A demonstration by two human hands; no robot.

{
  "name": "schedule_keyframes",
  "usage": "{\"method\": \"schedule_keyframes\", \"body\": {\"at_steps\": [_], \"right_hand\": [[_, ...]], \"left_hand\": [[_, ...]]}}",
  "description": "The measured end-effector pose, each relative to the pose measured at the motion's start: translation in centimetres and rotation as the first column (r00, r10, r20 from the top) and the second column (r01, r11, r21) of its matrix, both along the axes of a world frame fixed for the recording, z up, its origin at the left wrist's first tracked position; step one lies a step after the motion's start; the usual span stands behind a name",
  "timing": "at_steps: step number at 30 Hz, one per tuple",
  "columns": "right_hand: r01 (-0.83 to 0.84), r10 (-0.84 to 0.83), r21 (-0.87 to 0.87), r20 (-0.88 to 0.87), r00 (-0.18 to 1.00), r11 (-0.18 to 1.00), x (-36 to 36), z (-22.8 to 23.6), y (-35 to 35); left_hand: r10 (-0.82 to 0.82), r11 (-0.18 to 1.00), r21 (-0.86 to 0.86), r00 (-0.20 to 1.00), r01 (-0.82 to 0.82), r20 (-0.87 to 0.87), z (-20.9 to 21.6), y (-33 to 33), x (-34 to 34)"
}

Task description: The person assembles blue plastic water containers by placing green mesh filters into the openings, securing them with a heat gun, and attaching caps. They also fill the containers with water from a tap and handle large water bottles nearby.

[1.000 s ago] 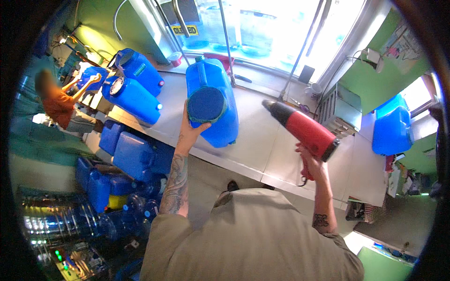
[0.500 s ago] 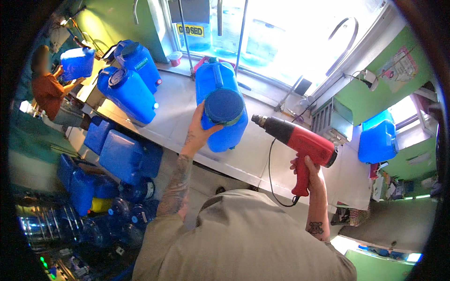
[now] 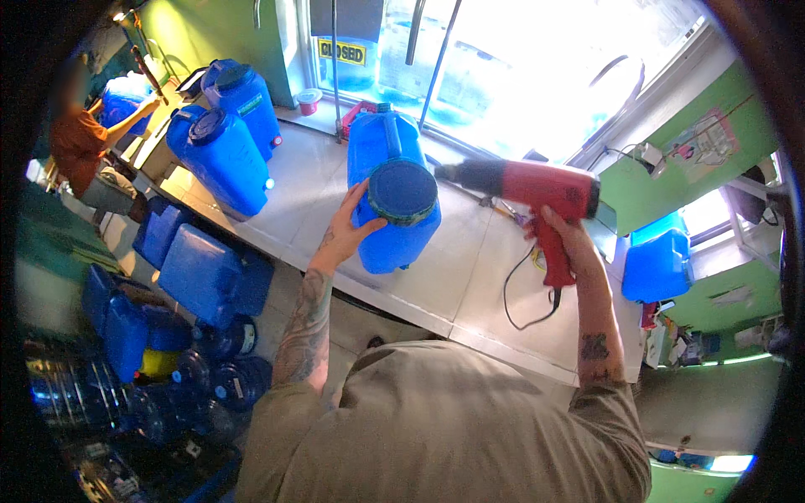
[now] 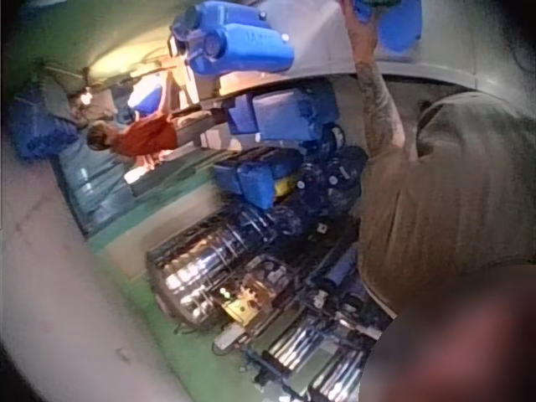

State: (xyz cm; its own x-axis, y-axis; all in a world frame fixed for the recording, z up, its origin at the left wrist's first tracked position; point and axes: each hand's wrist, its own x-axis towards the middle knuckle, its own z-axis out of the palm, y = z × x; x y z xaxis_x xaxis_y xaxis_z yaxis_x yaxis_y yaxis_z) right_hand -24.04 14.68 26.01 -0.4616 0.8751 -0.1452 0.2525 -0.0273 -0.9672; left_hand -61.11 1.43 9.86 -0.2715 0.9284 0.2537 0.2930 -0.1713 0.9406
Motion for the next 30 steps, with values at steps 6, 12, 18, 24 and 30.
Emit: {"method": "schedule_keyframes", "body": {"at_steps": [6,12,18,24,30], "right_hand": [[-0.249,0.23,0.069,0.205,0.951,0.966,-7.3,4.4,3.0],[-0.464,0.421,0.13,0.264,0.868,0.876,-11.9,6.8,0.9],[-0.526,0.402,0.128,0.503,0.765,0.841,-8.9,8.8,-1.8],[-0.297,0.225,0.058,0.52,0.824,0.953,-1.6,7.2,-3.0],[-0.128,0.128,0.006,0.052,0.99,0.992,5.5,-0.6,-5.1]], "left_hand": [[0.011,1.0,-0.003,1.0,-0.011,0.02,-0.4,-0.1,-0.1],[-0.007,0.999,0.041,1.0,0.008,-0.031,-1.6,0.5,-0.4],[-0.015,1.0,0.021,1.0,0.016,-0.026,-1.8,0.8,-0.7],[-0.004,0.999,0.037,0.997,0.007,-0.075,-1.0,0.5,-0.3],[0.016,0.999,0.026,0.979,-0.021,0.202,0.8,1.3,-3.0]]}}
